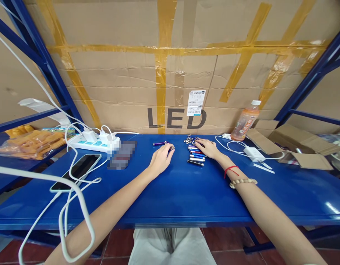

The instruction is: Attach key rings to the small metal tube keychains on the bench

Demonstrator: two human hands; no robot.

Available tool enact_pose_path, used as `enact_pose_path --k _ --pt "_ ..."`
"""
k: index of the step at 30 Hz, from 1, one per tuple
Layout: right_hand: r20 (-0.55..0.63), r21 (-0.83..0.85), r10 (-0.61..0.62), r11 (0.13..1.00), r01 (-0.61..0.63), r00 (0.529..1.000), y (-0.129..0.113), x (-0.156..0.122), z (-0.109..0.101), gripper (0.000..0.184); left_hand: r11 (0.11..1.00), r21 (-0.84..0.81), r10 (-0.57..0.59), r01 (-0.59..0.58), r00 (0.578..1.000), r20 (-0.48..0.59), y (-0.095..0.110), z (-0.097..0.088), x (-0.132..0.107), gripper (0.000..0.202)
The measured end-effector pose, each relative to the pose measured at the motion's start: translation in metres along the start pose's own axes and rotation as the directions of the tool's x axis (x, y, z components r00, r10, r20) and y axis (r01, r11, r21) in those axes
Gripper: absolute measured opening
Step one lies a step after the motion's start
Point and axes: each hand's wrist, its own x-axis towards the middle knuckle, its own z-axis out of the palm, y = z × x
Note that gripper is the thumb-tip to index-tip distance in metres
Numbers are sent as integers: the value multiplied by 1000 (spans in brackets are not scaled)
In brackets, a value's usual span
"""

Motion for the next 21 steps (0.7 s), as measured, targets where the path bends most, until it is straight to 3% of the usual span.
enact_pose_path --k 12,21 --pt "-86 52 59 997 -54 995 6 4 -2 26 1000 9 0 0 1000 2 -1 1 0 13" --pt "-186 234 161 965 -115 969 8 2 -3 24 1000 6 2 -2 1000 -5 -1 1 0 13"
